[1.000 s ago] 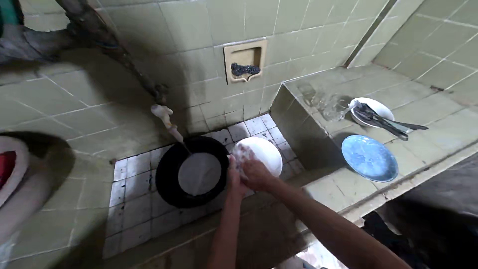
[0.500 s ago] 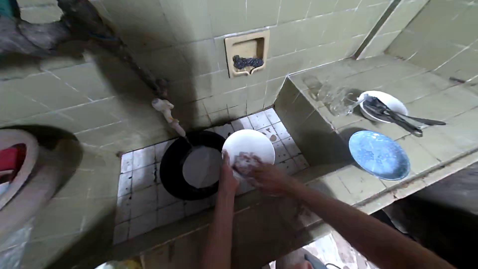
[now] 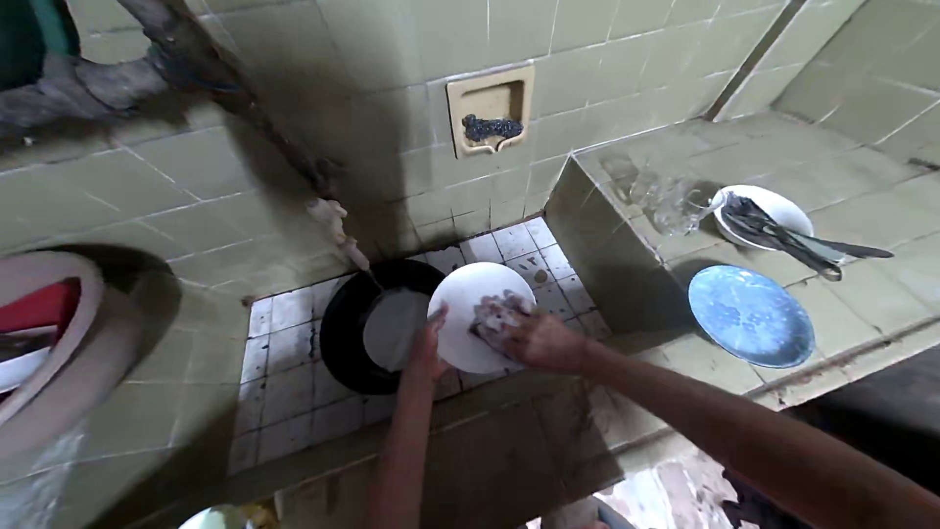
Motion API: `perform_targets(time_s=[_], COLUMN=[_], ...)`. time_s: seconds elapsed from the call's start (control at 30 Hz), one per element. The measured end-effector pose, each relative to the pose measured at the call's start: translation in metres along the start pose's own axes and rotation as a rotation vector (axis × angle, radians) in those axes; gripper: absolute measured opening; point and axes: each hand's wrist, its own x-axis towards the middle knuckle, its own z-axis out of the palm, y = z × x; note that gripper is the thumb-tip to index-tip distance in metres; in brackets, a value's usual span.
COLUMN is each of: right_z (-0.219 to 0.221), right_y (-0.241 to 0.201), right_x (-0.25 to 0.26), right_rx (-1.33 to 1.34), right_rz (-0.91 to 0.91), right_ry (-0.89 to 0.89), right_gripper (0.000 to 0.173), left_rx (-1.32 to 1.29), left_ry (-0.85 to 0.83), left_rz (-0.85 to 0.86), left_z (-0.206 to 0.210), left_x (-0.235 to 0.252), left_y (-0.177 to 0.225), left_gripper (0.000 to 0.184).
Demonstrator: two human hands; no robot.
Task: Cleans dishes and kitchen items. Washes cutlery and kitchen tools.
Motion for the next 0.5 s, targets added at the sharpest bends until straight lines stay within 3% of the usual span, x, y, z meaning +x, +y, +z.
perform_targets(time_s=[0.13, 0.23, 0.3, 0.37, 0.4, 0.47, 0.5], right_z=[-0.030, -0.050, -0.053, -0.057, -0.060, -0.063, -0.062], right_y=[0.020, 0.007, 0.004, 0.002, -0.001, -0.003, -0.003], right_x=[0.006, 0.020, 0.025, 0.026, 0.022, 0.017, 0.021], right_rx=[-0.202, -0.086, 0.166, 0.532, 0.719, 1.017, 1.110], right_rz=[-0.148, -0.114, 0.076, 0.391, 0.558, 0.816, 0.913], right_ry=[0.145, 0.158, 0.206, 0.323, 0.369, 0.446, 0.497], right_gripper=[0.023, 0.005, 0.009, 0.012, 0.015, 0.025, 0.031], left_rx=[0.176, 0.053, -0.266, -0.435, -0.397, -0.259, -0.224], left_ry=[-0.096, -0.117, -0.198, -0.288, -0.265, -0.116, -0.044], left_rz=[-0.095, 0.132, 0.226, 0.167, 0.177, 0.238, 0.248], left_z=[-0.011, -0.008, 0.005, 0.019, 0.024, 0.029, 0.034], left_x=[-0.002, -0.015, -0.009, 0.002, 0.003, -0.003, -0.009], left_y=[0.016, 0.010, -0.002, -0.012, -0.017, -0.024, -0.023], left_gripper=[0.026, 0.032, 0.057, 0.084, 0.082, 0.040, 0.028])
